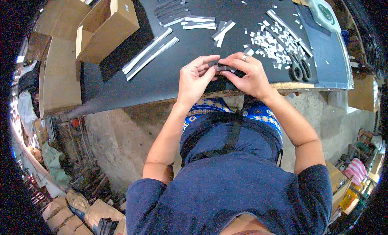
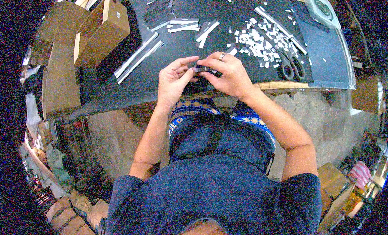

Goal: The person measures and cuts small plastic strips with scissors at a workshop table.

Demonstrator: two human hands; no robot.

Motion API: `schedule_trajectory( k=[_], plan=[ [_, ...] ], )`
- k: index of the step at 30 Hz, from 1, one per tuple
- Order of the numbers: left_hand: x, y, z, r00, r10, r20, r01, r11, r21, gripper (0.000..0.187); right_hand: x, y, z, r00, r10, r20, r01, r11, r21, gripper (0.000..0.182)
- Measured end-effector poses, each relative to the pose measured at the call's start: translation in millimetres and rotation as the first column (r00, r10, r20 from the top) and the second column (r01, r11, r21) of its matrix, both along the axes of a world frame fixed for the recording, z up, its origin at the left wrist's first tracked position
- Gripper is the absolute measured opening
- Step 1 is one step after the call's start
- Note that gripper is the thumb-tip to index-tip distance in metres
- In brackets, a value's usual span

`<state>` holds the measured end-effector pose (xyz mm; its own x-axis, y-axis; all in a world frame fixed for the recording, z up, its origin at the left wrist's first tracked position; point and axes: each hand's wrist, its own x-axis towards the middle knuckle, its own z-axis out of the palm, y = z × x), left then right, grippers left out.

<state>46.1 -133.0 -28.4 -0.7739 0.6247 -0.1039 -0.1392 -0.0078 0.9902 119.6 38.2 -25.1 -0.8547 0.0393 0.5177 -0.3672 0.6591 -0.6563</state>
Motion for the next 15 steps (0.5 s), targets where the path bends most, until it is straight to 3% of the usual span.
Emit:
schedule_trajectory(
  k=[15],
  plan=[
    [0.7,2.6,-5.6,0.998,0.045,-0.044,-0.047,0.998,-0.041,0.023,-0.1,-0.8,-9.9,0.996,-0.073,0.051,0.081,0.983,-0.163,0.005]
  ],
)
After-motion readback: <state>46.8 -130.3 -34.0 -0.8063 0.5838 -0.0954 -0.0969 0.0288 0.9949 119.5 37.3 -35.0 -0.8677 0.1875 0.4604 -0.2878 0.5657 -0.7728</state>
